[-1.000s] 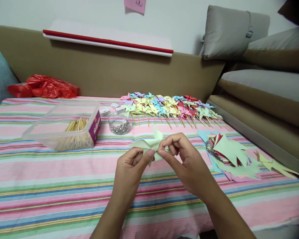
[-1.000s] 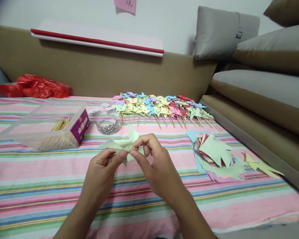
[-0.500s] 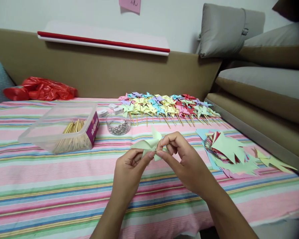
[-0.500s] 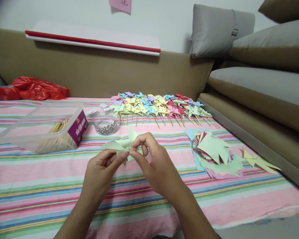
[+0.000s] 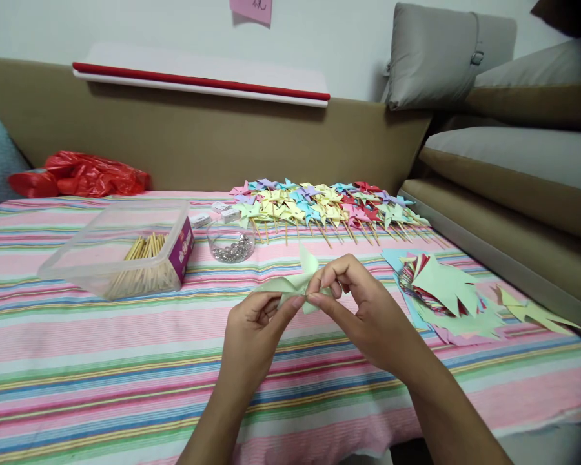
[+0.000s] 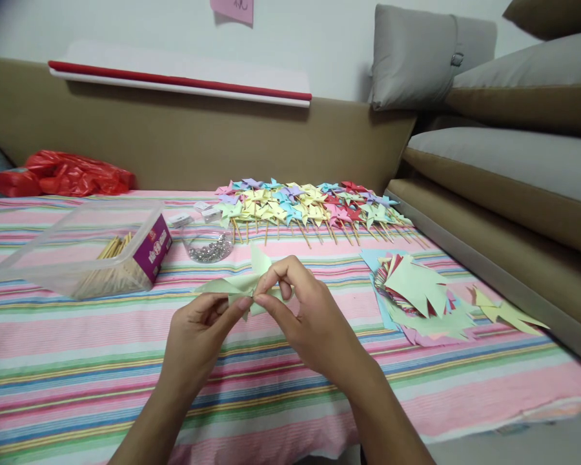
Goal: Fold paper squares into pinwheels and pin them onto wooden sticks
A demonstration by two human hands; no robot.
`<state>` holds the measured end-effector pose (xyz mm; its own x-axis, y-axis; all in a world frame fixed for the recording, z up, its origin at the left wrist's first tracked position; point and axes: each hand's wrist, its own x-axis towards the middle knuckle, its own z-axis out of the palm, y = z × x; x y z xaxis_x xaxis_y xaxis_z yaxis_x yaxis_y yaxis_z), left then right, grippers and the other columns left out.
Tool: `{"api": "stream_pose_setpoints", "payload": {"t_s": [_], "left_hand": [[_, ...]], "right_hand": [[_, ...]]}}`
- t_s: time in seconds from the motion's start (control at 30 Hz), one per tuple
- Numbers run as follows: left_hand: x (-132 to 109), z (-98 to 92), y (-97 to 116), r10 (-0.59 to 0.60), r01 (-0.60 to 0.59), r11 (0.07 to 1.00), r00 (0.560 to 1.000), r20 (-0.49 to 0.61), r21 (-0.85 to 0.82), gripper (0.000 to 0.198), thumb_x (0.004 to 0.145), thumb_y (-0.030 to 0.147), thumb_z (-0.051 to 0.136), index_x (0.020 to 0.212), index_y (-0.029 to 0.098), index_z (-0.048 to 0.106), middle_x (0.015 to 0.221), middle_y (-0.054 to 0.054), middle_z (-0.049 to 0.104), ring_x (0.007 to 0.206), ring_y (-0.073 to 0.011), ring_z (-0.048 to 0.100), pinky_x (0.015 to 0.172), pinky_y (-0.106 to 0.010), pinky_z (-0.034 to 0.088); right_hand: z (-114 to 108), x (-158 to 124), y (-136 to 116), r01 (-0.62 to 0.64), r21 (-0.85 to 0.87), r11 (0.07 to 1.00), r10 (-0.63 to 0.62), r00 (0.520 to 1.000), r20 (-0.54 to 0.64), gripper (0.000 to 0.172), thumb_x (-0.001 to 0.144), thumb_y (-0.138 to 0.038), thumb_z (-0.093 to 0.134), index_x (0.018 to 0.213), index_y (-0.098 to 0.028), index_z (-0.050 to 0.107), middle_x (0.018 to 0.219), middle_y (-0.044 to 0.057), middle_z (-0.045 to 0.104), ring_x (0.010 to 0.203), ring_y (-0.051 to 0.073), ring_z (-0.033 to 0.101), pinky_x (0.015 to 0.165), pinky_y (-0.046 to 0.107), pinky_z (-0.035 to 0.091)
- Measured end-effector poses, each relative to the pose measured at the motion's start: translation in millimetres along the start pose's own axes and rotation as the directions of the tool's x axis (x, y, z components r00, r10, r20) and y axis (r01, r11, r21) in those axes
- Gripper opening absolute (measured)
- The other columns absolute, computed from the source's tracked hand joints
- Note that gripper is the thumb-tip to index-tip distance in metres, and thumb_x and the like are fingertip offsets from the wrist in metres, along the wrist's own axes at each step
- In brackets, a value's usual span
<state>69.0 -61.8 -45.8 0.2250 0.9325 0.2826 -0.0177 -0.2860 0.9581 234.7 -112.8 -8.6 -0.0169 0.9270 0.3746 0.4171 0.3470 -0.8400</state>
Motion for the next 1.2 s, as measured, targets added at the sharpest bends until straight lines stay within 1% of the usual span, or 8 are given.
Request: {"api": "stream_pose_setpoints", "payload": {"t_s": [0.1, 0.17, 0.37, 0.5, 0.63, 0.77, 0.9, 1.2], "left_hand": [[-0.4, -0.6, -1.5, 0.038, -0.039, 0.998, 0.999, 0.033, 0.04, 0.029, 0.084, 0.032, 0.074, 0.061, 0.017, 0.064, 0.055, 0.004, 0.048, 0.054, -0.0089, 0.037, 0.049, -0.022, 0.03], [-0.9, 0.2, -1.1, 0.038, -0.039, 0.999, 0.999, 0.028, 0.036, 0.03, 0.084, 0.032, 0.074, 0.06, 0.017, 0.063, 0.055, 0.004, 0.047, 0.053, -0.0087, 0.037, 0.049, -0.021, 0.031], [-0.3, 2.5, -0.5, -0.088, 0.087, 0.994, 0.996, -0.008, -0.063, 0.031, 0.084, 0.033, 0.074, 0.062, 0.018, 0.058, 0.054, 0.007, 0.042, 0.05, -0.0071, 0.033, 0.048, -0.019, 0.031], [0.8, 2.2, -1.9, -0.104, 0.102, 0.991, 0.994, -0.025, -0.089, 0.03, 0.084, 0.033, 0.074, 0.064, 0.018, 0.058, 0.055, 0.006, 0.044, 0.052, -0.0072, 0.037, 0.049, -0.018, 0.033], [-0.2, 3.0, 2.2, -0.083, 0.079, 0.99, 0.996, -0.033, -0.113, 0.035, 0.081, 0.031, 0.077, 0.057, 0.017, 0.056, 0.055, 0.006, 0.043, 0.051, -0.0076, 0.036, 0.049, -0.019, 0.035], [-0.5, 4.1, 6.4, -0.066, 0.062, 0.987, 0.997, -0.026, -0.147, 0.03, 0.078, 0.03, 0.079, 0.056, 0.017, 0.063, 0.053, 0.005, 0.043, 0.051, -0.0085, 0.038, 0.05, -0.021, 0.038], [0.3, 4.4, 6.0, -0.108, 0.105, 0.977, 0.994, -0.007, -0.187, 0.027, 0.077, 0.031, 0.08, 0.058, 0.017, 0.067, 0.052, 0.004, 0.048, 0.051, -0.0097, 0.044, 0.052, -0.022, 0.042], [0.2, 3.9, 0.5, -0.097, 0.104, 0.964, 0.994, 0.04, -0.245, 0.014, 0.082, 0.025, 0.077, 0.071, 0.017, 0.075, 0.068, 0.001, 0.063, 0.065, -0.0099, 0.057, 0.06, -0.018, 0.046]], "right_hand": [[-1.1, -0.5, 0.2, -0.028, 0.02, 0.999, 0.029, 0.999, -0.03, 0.013, 0.095, -0.02, 0.062, 0.094, -0.028, 0.051, 0.091, -0.002, 0.059, 0.085, 0.016, 0.052, 0.077, 0.032, 0.04], [-1.0, -0.8, -0.1, -0.028, 0.013, 1.0, 0.029, 0.999, -0.036, 0.011, 0.095, -0.021, 0.062, 0.095, -0.028, 0.053, 0.091, -0.002, 0.057, 0.085, 0.016, 0.051, 0.077, 0.031, 0.04], [1.5, -1.7, -0.6, 0.009, -0.073, 0.997, -0.014, 0.998, -0.061, 0.005, 0.1, -0.022, 0.055, 0.101, -0.027, 0.053, 0.094, -0.001, 0.054, 0.085, 0.015, 0.048, 0.078, 0.03, 0.04], [1.2, -1.8, 0.3, 0.007, 0.012, 1.0, -0.007, 1.0, -0.003, 0.009, 0.101, -0.023, 0.054, 0.098, -0.028, 0.046, 0.095, -0.001, 0.056, 0.087, 0.016, 0.05, 0.08, 0.032, 0.041], [0.3, -2.2, -1.8, -0.019, 0.047, 0.999, 0.015, 0.997, 0.082, 0.018, 0.1, -0.019, 0.053, 0.091, -0.027, 0.04, 0.095, -0.001, 0.057, 0.088, 0.016, 0.053, 0.079, 0.032, 0.042], [0.0, -1.8, -4.9, -0.011, 0.03, 0.999, 0.009, 0.996, 0.088, 0.021, 0.099, -0.017, 0.053, 0.088, -0.027, 0.038, 0.095, 0.0, 0.059, 0.09, 0.017, 0.056, 0.08, 0.032, 0.042], [-0.7, -0.7, -5.2, -0.009, 0.013, 1.0, 0.008, 0.997, 0.083, 0.02, 0.099, -0.017, 0.052, 0.087, -0.027, 0.039, 0.093, -0.001, 0.06, 0.087, 0.017, 0.056, 0.078, 0.032, 0.042], [-0.3, -0.7, -4.3, -0.007, -0.004, 1.0, 0.007, 0.999, 0.038, 0.021, 0.098, -0.015, 0.054, 0.086, -0.026, 0.041, 0.091, -0.002, 0.058, 0.085, 0.015, 0.055, 0.076, 0.03, 0.041]]}}
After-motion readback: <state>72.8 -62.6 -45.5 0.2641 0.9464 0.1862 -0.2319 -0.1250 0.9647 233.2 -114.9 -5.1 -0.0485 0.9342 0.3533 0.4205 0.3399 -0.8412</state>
